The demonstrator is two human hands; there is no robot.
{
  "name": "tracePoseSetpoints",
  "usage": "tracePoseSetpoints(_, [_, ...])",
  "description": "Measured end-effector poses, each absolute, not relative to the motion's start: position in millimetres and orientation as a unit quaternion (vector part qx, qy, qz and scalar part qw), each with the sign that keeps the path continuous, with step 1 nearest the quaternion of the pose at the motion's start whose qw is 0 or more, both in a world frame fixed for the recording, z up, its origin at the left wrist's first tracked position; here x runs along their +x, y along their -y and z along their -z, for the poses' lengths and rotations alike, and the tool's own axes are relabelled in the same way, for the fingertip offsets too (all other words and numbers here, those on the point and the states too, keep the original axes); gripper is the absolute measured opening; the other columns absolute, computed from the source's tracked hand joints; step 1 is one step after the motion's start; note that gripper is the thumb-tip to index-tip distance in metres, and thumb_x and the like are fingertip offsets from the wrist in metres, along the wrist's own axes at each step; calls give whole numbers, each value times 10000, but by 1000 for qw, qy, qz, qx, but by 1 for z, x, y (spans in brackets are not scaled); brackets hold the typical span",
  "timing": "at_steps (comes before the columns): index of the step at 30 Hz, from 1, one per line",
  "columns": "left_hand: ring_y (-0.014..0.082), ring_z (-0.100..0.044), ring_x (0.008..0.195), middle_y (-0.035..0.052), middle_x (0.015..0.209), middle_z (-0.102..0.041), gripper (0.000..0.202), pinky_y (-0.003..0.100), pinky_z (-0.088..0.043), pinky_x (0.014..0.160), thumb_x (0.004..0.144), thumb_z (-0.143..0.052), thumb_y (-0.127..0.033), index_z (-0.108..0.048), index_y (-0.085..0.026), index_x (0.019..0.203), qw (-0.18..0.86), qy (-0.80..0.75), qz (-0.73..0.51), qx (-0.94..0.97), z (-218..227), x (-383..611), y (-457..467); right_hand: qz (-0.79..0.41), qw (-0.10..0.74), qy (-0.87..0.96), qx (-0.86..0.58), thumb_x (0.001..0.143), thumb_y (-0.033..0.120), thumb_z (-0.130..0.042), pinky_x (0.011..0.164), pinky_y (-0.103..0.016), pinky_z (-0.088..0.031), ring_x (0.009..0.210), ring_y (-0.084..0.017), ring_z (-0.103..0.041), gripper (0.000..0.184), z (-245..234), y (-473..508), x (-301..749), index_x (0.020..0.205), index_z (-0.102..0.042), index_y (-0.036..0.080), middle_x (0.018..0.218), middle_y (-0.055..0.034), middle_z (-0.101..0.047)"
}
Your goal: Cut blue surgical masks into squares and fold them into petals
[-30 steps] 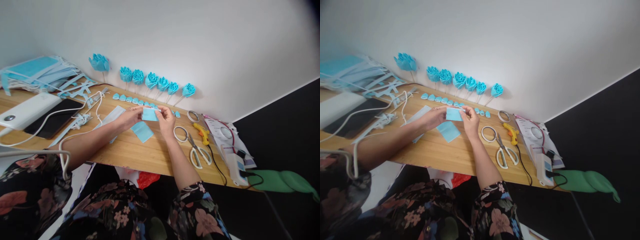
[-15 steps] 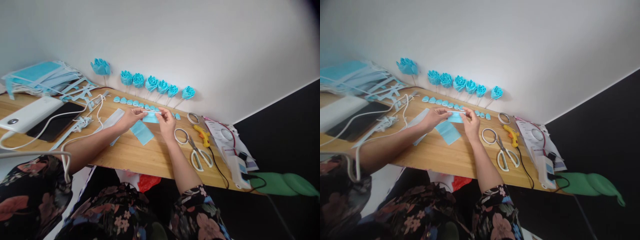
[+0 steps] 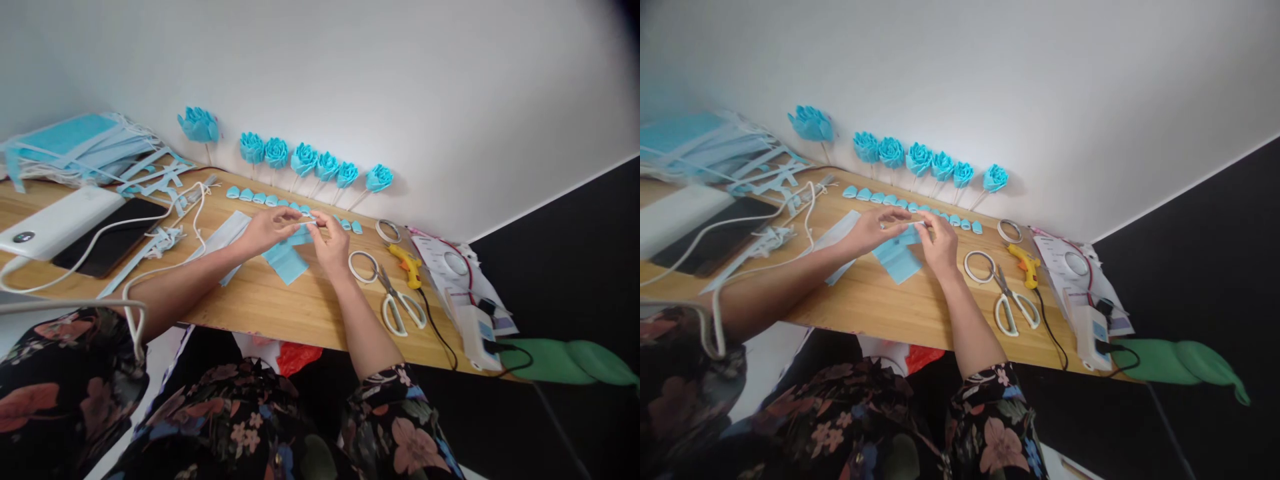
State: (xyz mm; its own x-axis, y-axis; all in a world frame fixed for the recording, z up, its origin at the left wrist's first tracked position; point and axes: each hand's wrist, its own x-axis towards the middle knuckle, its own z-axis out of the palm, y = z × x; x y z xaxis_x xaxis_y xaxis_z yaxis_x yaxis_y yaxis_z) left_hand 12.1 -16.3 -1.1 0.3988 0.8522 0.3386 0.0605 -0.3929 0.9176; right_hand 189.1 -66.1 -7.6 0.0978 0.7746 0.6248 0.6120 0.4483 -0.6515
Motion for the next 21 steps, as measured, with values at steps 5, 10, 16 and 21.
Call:
tracePoseSetpoints(5, [240,-641,990,61,935,-734,75,378,-439,985,763,-696,-273,-741,-214,776,404,-302,-445,740,-1,12,20,-75,475,716,-507,936,342,-591,965,-425,-500,935,-241,-635,226,7,68,185,1131,-698,304,951,-46,-714])
tracePoseSetpoints(10, [196,-615,831,42,814,-689,145,341,-470,846,772,-714,-324,-716,-195,706,458,-298,-478,688,4,12,16,-155,529,682,-481,866,388,-702,1017,-437,-492,1031,-232,-642,529,8,66,183,1365,-551,300,1066,-48,-697])
tracePoseSetpoints(16, [176,-606,859,56,901,-706,184,277,-458,683,692,-795,-349,-742,-179,737,566,-293,-485,598,4,12,13,-283,557,638,-449,794,415,-781,1044,-445,-508,1100,-229,-668,818,18,59,189,1501,-392,284,1162,-61,-697])
tracePoseSetpoints(21, [139,-569,703,60,971,-729,193,246,-330,476,668,-806,-367,-747,-194,731,579,-322,-476,579,5,12,10,-276,549,624,-484,831,346,-719,1030,-453,-533,1126,-235,-667,655,21,55,193,1440,-486,287,1175,-61,-711])
